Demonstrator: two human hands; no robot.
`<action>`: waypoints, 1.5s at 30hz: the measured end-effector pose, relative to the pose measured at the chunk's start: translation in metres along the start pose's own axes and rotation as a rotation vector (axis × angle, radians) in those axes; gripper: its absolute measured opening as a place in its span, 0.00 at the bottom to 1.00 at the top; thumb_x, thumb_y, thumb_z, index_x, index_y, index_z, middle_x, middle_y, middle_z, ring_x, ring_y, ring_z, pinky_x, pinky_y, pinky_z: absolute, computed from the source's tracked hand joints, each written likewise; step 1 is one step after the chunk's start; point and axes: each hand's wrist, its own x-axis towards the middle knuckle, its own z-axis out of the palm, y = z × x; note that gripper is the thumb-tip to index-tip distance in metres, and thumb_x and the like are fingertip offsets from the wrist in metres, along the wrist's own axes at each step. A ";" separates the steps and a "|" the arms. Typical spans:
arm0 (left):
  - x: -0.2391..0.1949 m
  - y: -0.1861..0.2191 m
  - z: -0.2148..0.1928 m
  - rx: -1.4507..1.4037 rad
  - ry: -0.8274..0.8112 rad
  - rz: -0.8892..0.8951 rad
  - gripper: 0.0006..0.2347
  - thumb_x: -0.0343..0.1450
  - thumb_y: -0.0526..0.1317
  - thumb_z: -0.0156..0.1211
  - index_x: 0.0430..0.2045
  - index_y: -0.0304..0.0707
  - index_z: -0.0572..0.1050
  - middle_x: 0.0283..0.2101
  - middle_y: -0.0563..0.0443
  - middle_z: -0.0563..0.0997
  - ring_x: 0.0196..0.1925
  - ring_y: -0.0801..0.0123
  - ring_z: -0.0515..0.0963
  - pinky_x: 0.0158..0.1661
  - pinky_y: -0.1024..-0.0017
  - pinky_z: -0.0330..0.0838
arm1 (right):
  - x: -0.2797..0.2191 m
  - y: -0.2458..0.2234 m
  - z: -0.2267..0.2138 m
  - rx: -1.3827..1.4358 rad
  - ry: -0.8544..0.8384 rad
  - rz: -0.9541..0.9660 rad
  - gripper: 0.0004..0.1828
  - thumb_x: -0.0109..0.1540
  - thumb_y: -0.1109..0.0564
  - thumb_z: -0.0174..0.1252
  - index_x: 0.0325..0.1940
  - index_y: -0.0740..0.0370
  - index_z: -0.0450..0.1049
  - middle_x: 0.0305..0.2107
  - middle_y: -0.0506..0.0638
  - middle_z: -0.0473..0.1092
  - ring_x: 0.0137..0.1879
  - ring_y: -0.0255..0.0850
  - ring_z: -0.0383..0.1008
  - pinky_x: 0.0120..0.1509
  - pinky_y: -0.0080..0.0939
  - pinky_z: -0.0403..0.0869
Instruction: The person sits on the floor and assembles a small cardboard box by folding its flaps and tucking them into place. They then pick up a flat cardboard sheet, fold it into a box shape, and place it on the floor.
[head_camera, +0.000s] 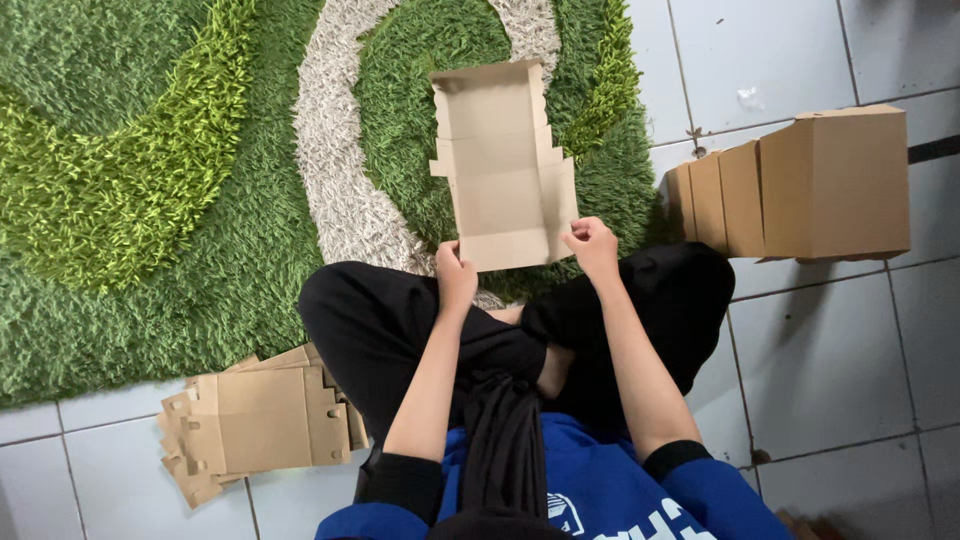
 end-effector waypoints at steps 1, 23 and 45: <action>-0.006 0.014 -0.005 0.000 0.000 0.000 0.16 0.58 0.23 0.44 0.40 0.26 0.68 0.40 0.31 0.70 0.48 0.42 0.70 0.50 0.58 0.68 | -0.003 -0.006 -0.001 0.000 0.000 0.000 0.18 0.49 0.49 0.68 0.40 0.53 0.75 0.30 0.49 0.75 0.40 0.40 0.76 0.44 0.40 0.74; -0.049 0.000 0.058 0.965 -0.295 0.515 0.29 0.67 0.29 0.50 0.64 0.57 0.55 0.66 0.23 0.51 0.65 0.23 0.51 0.54 0.48 0.67 | -0.031 -0.016 0.030 -0.687 -0.461 -0.599 0.29 0.60 0.63 0.42 0.67 0.68 0.56 0.66 0.61 0.50 0.70 0.53 0.52 0.67 0.57 0.62; -0.046 -0.009 0.066 1.014 -0.253 0.487 0.32 0.66 0.32 0.55 0.63 0.71 0.54 0.68 0.27 0.49 0.66 0.27 0.52 0.56 0.51 0.66 | -0.039 -0.031 0.039 -1.030 -0.281 -0.183 0.34 0.62 0.60 0.38 0.73 0.44 0.45 0.44 0.59 0.60 0.52 0.56 0.58 0.54 0.58 0.57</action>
